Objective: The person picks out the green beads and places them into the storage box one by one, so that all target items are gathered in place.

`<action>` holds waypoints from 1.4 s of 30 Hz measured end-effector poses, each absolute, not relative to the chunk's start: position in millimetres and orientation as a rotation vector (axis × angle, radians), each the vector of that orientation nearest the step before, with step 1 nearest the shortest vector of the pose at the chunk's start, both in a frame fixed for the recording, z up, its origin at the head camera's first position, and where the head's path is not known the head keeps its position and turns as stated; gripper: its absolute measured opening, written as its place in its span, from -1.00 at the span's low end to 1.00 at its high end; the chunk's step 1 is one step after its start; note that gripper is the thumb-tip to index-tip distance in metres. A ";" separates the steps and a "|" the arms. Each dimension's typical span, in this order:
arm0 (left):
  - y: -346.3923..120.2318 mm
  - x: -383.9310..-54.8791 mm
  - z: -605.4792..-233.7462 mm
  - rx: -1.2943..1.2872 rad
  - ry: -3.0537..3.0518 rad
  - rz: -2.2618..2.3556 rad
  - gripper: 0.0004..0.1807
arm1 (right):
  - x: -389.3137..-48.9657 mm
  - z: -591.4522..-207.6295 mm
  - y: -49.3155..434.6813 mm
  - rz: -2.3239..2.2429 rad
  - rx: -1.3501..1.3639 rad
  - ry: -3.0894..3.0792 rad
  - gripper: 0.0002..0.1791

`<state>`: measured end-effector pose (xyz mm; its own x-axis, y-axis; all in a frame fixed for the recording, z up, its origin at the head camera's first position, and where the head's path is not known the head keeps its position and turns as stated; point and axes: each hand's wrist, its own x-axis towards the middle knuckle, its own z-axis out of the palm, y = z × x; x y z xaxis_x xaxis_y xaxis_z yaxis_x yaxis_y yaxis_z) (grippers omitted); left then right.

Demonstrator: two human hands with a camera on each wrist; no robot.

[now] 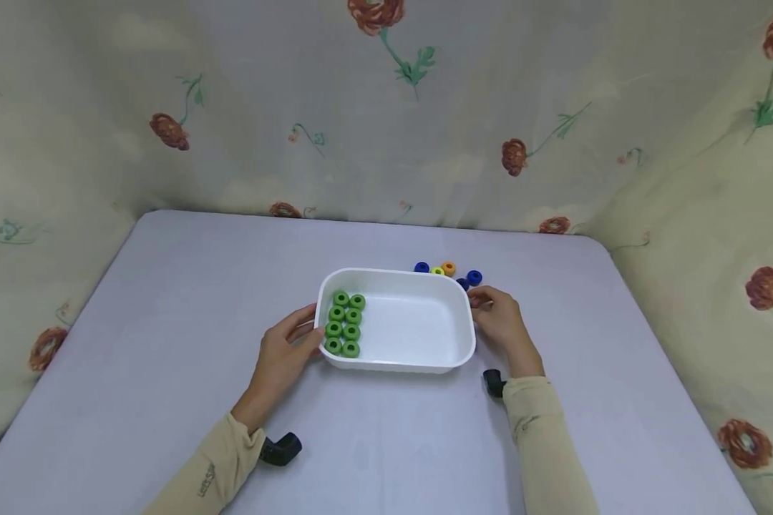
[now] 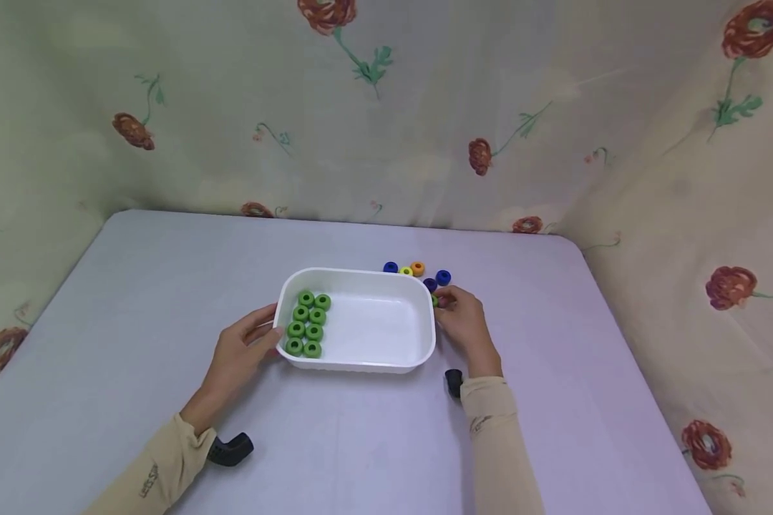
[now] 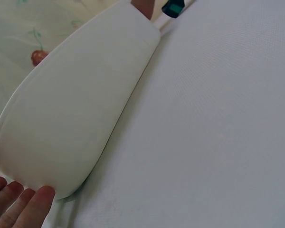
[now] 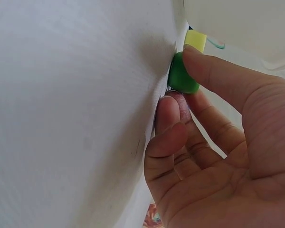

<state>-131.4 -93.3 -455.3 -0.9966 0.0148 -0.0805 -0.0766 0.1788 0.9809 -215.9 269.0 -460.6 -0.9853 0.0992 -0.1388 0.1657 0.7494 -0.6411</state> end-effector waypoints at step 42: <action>-86.3 -128.9 -449.0 -0.098 2.324 1.970 -0.46 | -207.3 -451.0 271.1 -1.140 0.281 2.861 -0.58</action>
<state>-128.9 -86.3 -449.0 -0.9936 0.0115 -0.1126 -0.1092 0.1644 0.9803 -207.3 271.1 -451.0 -0.9823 0.1499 -0.1121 0.1859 0.7117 -0.6774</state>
